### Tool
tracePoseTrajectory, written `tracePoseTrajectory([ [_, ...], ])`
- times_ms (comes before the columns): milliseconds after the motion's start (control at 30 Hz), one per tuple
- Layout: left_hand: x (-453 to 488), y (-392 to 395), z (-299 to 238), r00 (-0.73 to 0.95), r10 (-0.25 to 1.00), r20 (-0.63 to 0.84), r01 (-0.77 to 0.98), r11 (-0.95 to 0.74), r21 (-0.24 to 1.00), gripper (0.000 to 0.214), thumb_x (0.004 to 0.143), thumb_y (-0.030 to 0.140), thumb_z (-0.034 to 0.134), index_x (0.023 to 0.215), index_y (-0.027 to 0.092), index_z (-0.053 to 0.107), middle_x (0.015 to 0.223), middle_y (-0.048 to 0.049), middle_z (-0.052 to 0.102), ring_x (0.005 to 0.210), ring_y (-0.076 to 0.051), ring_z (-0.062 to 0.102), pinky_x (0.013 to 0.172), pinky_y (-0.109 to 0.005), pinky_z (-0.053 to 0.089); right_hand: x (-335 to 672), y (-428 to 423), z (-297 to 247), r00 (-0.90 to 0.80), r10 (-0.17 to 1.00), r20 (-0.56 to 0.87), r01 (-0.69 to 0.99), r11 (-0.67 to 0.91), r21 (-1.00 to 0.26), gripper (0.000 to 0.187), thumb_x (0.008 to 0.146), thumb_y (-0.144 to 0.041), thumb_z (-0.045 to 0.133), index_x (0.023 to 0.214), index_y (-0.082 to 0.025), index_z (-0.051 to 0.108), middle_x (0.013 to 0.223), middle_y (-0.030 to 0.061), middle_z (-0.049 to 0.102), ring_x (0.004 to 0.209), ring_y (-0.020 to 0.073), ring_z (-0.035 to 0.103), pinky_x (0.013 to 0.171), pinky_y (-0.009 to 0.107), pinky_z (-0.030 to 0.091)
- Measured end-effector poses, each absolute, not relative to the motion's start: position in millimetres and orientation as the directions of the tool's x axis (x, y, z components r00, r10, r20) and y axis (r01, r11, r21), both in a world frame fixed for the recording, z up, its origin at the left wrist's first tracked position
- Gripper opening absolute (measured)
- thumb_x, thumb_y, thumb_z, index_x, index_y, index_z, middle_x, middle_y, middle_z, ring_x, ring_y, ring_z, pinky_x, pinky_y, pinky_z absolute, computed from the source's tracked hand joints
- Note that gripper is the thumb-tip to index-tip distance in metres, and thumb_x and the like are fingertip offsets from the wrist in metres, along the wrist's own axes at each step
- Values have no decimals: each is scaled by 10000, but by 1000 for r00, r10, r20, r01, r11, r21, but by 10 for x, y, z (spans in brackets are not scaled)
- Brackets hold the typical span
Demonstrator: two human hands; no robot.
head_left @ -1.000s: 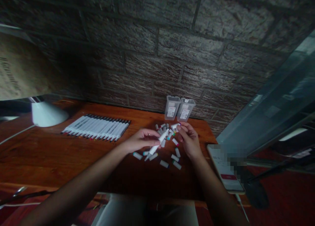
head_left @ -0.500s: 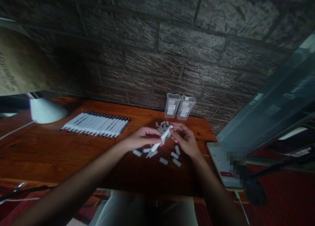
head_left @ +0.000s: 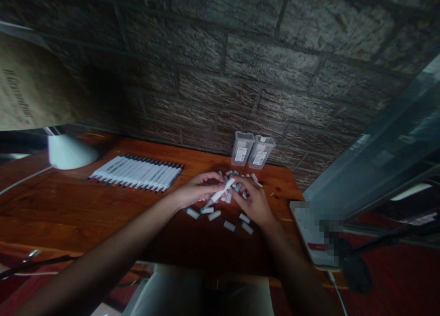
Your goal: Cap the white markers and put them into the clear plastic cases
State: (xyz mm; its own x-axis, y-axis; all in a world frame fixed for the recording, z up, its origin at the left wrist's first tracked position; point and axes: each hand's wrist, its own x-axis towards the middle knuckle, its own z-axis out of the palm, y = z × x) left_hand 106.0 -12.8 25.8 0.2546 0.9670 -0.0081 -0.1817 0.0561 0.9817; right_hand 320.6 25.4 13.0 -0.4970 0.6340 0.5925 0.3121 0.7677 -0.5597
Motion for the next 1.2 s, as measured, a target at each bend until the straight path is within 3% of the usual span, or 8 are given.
tracePoseTrajectory([
  [233, 1114, -167, 259, 303, 950, -75, -124, 117, 985, 374, 690, 376, 836, 892, 140, 630, 706, -9, 672, 468, -60, 520, 417, -164, 343, 3197, 271, 112, -519, 625, 583, 395, 780, -484, 255, 920, -260, 605, 1167, -242, 663, 1034, 45, 703, 776, 164, 644, 779, 283, 509],
  [433, 1094, -144, 228, 336, 938, -82, -165, 144, 976, 402, 739, 455, 793, 924, 137, 631, 691, -19, 682, 472, -75, 553, 435, -176, 395, 3165, 236, 126, -622, 562, 545, 411, 827, -383, 158, 940, -298, 583, 1043, -230, 681, 988, 51, 702, 896, 189, 648, 786, 278, 473],
  [633, 1075, -104, 253, 171, 984, -44, -251, 86, 964, 488, 708, 569, 771, 869, 136, 613, 638, -33, 687, 473, -89, 551, 462, -196, 422, 3291, 315, 189, -482, 700, 527, 425, 712, -559, 221, 914, -400, 601, 850, -199, 667, 768, 13, 677, 624, 131, 578, 636, 243, 442],
  [800, 1066, -64, 246, 77, 997, 11, -239, 8, 971, 466, 690, 560, 781, 815, 141, 617, 593, 2, 651, 448, -68, 495, 437, -187, 359, 3438, 409, 225, -431, 772, 467, 363, 622, -694, 225, 877, -391, 638, 836, -175, 684, 761, 20, 691, 648, 139, 604, 613, 239, 446],
  [967, 1030, -32, 204, 65, 997, 32, -195, -19, 981, 434, 726, 551, 751, 807, 140, 633, 605, 2, 649, 444, -64, 476, 445, -196, 352, 3392, 377, 177, -639, 680, 359, 325, 662, -676, 141, 864, -294, 634, 832, -172, 696, 777, 17, 695, 684, 141, 608, 639, 240, 458],
  [1200, 1011, -17, 183, 48, 997, 58, -199, -48, 979, 417, 753, 538, 731, 789, 136, 627, 602, 6, 633, 448, -62, 470, 453, -194, 342, 3397, 381, 159, -687, 652, 320, 363, 690, -627, 96, 846, -230, 632, 835, -164, 700, 749, 6, 677, 655, 130, 576, 621, 234, 443],
])
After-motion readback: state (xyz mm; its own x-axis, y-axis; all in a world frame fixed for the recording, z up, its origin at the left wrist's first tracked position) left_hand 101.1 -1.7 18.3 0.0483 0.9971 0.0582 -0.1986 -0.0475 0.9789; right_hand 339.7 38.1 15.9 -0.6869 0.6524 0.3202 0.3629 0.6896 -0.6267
